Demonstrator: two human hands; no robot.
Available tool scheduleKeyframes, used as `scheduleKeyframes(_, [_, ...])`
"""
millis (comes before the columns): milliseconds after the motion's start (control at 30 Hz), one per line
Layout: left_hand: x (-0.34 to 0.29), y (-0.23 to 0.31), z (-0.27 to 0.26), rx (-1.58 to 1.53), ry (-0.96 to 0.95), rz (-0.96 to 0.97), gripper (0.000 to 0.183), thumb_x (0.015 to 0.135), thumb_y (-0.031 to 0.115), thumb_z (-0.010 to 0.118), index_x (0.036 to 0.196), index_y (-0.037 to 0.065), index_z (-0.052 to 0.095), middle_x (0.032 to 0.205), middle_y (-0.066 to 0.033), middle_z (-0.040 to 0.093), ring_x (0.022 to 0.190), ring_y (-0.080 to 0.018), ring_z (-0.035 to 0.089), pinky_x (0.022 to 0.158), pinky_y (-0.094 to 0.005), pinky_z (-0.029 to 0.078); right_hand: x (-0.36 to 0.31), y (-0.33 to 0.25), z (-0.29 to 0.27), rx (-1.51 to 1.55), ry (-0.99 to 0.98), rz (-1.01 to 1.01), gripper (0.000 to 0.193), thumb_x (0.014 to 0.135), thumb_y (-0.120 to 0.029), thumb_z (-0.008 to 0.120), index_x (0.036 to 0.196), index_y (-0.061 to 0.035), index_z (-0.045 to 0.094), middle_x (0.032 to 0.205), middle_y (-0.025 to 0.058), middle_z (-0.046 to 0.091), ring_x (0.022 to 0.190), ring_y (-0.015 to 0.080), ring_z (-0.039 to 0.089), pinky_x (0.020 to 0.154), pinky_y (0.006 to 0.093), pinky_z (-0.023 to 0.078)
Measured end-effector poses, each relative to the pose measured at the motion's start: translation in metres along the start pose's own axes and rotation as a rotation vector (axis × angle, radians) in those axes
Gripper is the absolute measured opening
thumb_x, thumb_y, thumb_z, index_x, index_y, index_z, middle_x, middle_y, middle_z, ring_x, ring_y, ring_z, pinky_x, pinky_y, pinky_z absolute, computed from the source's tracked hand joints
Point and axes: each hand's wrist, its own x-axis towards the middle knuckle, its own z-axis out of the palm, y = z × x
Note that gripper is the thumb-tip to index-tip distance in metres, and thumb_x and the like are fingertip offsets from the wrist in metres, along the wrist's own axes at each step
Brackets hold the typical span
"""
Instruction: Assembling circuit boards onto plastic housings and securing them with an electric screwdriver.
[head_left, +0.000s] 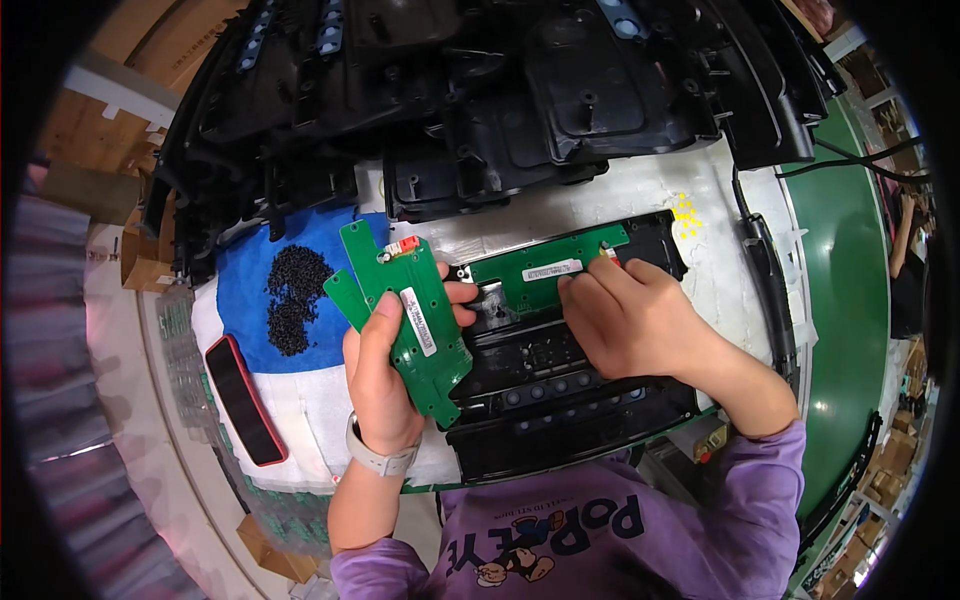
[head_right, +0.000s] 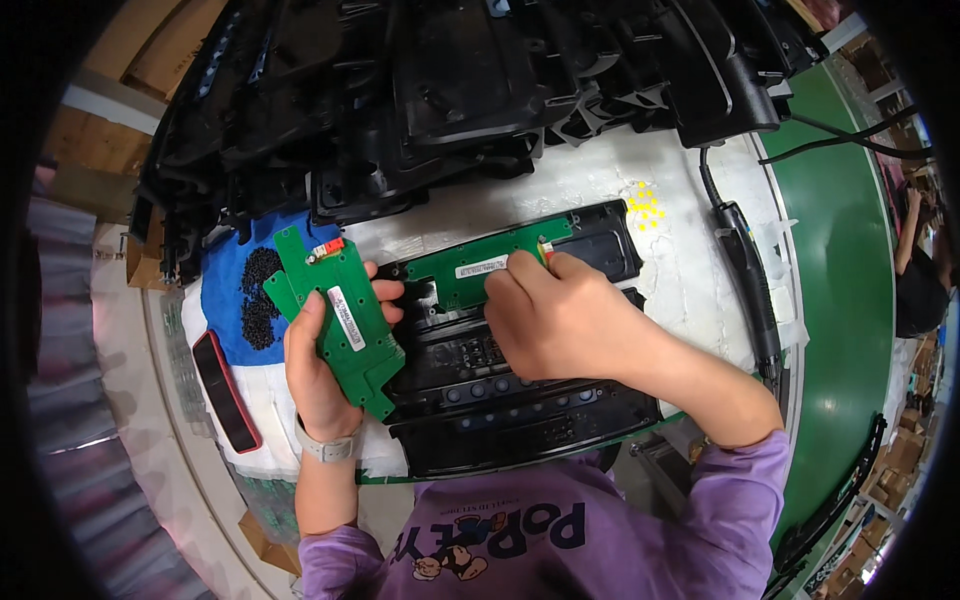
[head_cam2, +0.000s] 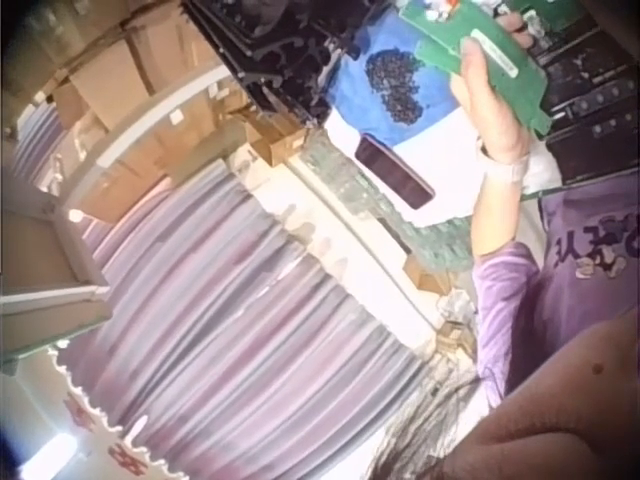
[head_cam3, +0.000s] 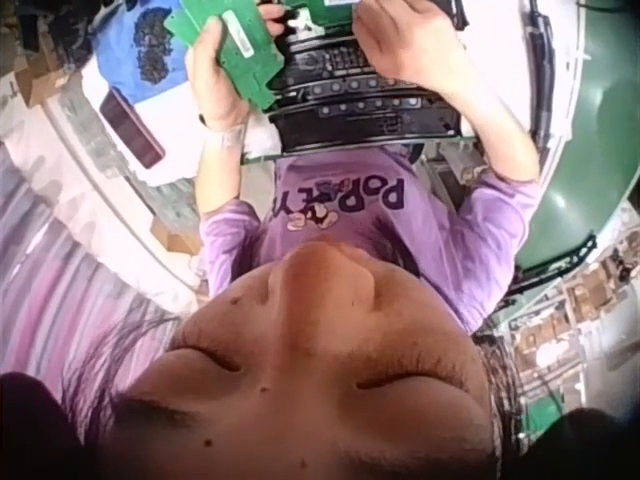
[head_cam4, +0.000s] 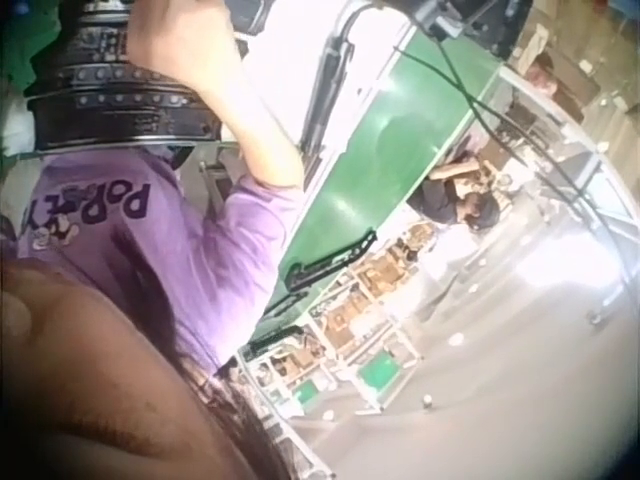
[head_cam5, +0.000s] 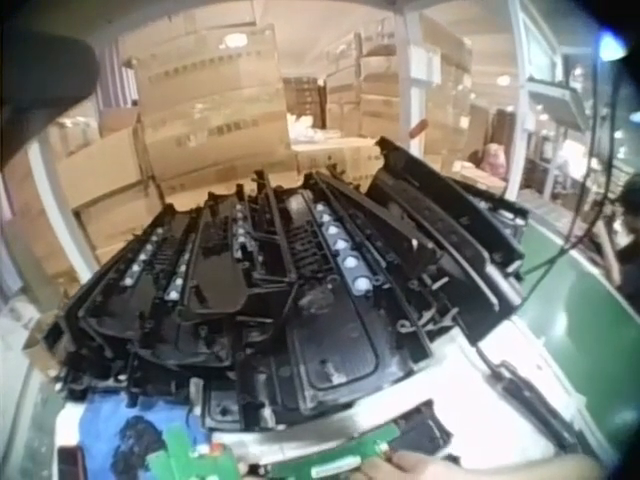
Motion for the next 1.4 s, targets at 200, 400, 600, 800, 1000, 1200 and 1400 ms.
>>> scheduleKeyframes(200, [0.002, -0.002, 0.000, 0.022, 0.006, -0.010, 0.044, 0.091, 0.028, 0.034, 0.112, -0.008, 0.049, 0.095, -0.0198, 0.062, 0.081, -0.0198, 0.060, 0.071, -0.0271, 0.047, 0.002, 0.014, -0.003, 0.367, -0.067, 0.193, 0.025, 0.062, -0.012, 0.069, 0.082, -0.0014, 0.059, 0.079, 0.0045, 0.049, 0.069, 0.0188, 0.052, 0.050, 0.0295, 0.044])
scheduleKeyframes(400, [0.004, -0.003, 0.000, 0.045, 0.000, -0.001, 0.045, 0.091, 0.028, 0.034, 0.113, -0.009, 0.048, 0.097, -0.0206, 0.061, 0.081, -0.0203, 0.061, 0.073, -0.0277, 0.047, -0.005, 0.019, 0.001, 0.473, -0.012, 0.281, 0.031, 0.057, -0.004, 0.071, 0.087, -0.0036, 0.063, 0.089, 0.0051, 0.053, 0.076, 0.0204, 0.054, 0.056, 0.0299, 0.048])
scheduleKeyframes(600, [0.006, -0.002, 0.001, 0.052, -0.012, -0.009, 0.045, 0.091, 0.029, 0.034, 0.113, -0.009, 0.047, 0.097, -0.0210, 0.061, 0.082, -0.0204, 0.060, 0.073, -0.0279, 0.047, -0.009, 0.016, 0.011, 0.564, 0.024, 0.304, 0.028, 0.060, 0.001, 0.069, 0.088, -0.0016, 0.063, 0.089, 0.0061, 0.054, 0.075, 0.0217, 0.054, 0.056, 0.0309, 0.048])
scheduleKeyframes(800, [0.007, -0.002, -0.001, 0.010, -0.037, 0.002, 0.046, 0.092, 0.029, 0.036, 0.116, -0.010, 0.045, 0.101, -0.0217, 0.060, 0.085, -0.0220, 0.061, 0.075, -0.0293, 0.049, -0.006, 0.013, 0.006, 0.549, 0.007, 0.405, 0.024, 0.062, 0.000, 0.068, 0.086, -0.0033, 0.064, 0.086, 0.0063, 0.053, 0.070, 0.0219, 0.055, 0.053, 0.0305, 0.046])
scheduleKeyframes(1000, [-0.007, 0.008, 0.005, -0.186, -0.164, -0.080, 0.045, 0.091, 0.026, 0.041, 0.119, -0.010, 0.041, 0.102, -0.0221, 0.059, 0.089, -0.0317, 0.062, 0.067, -0.0350, 0.055, 0.010, 0.007, -0.006, 0.533, 0.137, 0.322, 0.021, 0.061, -0.003, 0.068, 0.082, -0.0069, 0.066, 0.085, 0.0042, 0.055, 0.071, 0.0214, 0.058, 0.058, 0.0313, 0.046])
scheduleKeyframes(1200, [-0.023, 0.006, 0.015, -0.067, -0.099, -0.196, 0.037, 0.087, 0.015, 0.048, 0.114, -0.010, 0.046, 0.094, -0.0216, 0.060, 0.076, -0.0286, 0.064, 0.067, -0.0341, 0.054, 0.027, -0.010, -0.005, 0.378, 0.500, -0.135, 0.019, 0.064, -0.007, 0.065, 0.083, -0.0096, 0.067, 0.097, 0.0033, 0.060, 0.088, 0.0250, 0.060, 0.071, 0.0364, 0.046])
scheduleKeyframes(1400, [-0.024, 0.005, 0.003, -0.013, -0.130, -0.113, 0.032, 0.085, 0.017, 0.053, 0.107, -0.007, 0.053, 0.093, -0.0140, 0.062, 0.078, -0.0193, 0.063, 0.069, -0.0278, 0.051, 0.019, -0.019, -0.030, 0.559, 0.319, 0.310, 0.030, 0.065, 0.006, 0.064, 0.094, 0.0003, 0.063, 0.087, 0.0081, 0.060, 0.085, 0.0242, 0.059, 0.066, 0.0277, 0.046])
